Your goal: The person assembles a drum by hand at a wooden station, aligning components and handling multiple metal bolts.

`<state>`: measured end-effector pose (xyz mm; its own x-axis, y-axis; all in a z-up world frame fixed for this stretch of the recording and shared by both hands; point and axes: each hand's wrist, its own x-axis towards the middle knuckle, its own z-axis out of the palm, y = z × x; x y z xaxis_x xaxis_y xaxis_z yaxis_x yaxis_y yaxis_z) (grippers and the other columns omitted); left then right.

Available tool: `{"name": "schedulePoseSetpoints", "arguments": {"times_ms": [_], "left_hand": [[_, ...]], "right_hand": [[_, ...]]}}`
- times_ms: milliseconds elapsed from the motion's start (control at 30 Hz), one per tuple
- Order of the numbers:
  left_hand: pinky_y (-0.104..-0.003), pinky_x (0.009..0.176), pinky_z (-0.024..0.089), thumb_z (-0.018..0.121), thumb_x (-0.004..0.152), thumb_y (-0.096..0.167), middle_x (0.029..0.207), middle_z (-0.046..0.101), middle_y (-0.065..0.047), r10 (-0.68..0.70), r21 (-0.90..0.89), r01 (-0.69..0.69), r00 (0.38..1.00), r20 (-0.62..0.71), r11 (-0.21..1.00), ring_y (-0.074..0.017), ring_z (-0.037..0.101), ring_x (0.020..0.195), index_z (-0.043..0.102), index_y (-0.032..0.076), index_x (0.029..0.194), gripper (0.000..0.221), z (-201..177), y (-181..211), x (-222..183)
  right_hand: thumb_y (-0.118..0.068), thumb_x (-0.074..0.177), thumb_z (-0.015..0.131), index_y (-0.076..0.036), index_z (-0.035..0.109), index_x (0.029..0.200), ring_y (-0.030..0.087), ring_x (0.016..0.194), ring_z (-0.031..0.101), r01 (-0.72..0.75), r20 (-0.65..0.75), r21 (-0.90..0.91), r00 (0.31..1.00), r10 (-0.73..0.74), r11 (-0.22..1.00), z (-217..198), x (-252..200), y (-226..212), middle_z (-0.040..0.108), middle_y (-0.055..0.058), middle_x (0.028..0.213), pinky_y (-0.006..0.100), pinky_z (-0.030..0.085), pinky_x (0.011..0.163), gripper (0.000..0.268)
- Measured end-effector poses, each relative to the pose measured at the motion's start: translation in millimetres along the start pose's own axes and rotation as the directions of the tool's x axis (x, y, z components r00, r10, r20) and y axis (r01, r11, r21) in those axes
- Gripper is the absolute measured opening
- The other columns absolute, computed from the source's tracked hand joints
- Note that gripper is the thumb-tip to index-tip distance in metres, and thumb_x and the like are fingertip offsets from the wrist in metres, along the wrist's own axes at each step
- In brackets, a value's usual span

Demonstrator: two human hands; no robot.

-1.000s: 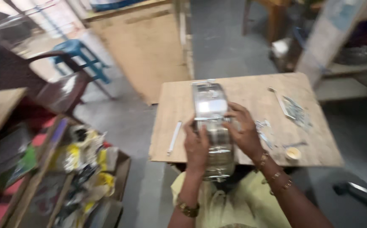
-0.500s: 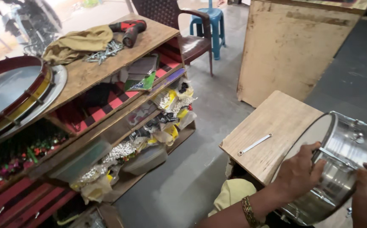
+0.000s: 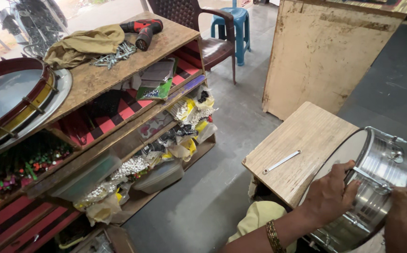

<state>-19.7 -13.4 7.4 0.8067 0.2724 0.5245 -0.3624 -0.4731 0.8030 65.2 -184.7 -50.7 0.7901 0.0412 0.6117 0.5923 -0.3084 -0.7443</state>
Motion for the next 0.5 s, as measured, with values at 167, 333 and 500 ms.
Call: {"name": "schedulePoseSetpoints", "arguments": {"times_ms": [167, 333, 500], "left_hand": [[-0.047, 0.07, 0.057, 0.06, 0.109, 0.015, 0.108, 0.068, -0.032, 0.094, 0.006, -0.094, 0.993, -0.072, 0.996, -0.0432, 0.071, 0.082, 0.04, -0.003, 0.141, 0.042, 4, -2, 2], [-0.049, 0.072, 0.056, 0.06, 0.108, 0.017, 0.102, 0.07, -0.03, -0.043, 0.014, 0.042, 0.999, 0.031, 0.999, -0.0437, 0.071, 0.085, 0.042, -0.002, 0.147, 0.047, 3, -3, 2], [-0.048, 0.075, 0.059, 0.061, 0.107, 0.016, 0.117, 0.07, -0.03, 0.028, 0.017, -0.028, 0.999, -0.03, 0.999, -0.0422, 0.073, 0.089, 0.042, -0.002, 0.142, 0.043, 5, -4, 3]], "right_hand": [[-0.002, 0.107, 0.066, 0.006, 0.058, 0.113, 0.031, 0.137, 0.057, 0.195, 0.007, -0.206, 0.98, -0.198, 0.959, -4, -8, 4, 0.055, 0.022, 0.145, 0.038, 0.046, 0.118, 0.013], [0.001, 0.108, 0.066, 0.003, 0.061, 0.11, 0.03, 0.13, 0.057, 0.197, 0.02, -0.295, 0.98, -0.2, 0.935, -6, -6, -14, 0.057, 0.02, 0.14, 0.037, 0.046, 0.116, 0.005], [-0.003, 0.098, 0.07, 0.006, 0.06, 0.111, 0.033, 0.134, 0.055, 0.162, -0.022, -0.221, 0.985, -0.171, 0.962, -3, -1, -49, 0.057, 0.024, 0.143, 0.044, 0.045, 0.118, 0.019]]}}
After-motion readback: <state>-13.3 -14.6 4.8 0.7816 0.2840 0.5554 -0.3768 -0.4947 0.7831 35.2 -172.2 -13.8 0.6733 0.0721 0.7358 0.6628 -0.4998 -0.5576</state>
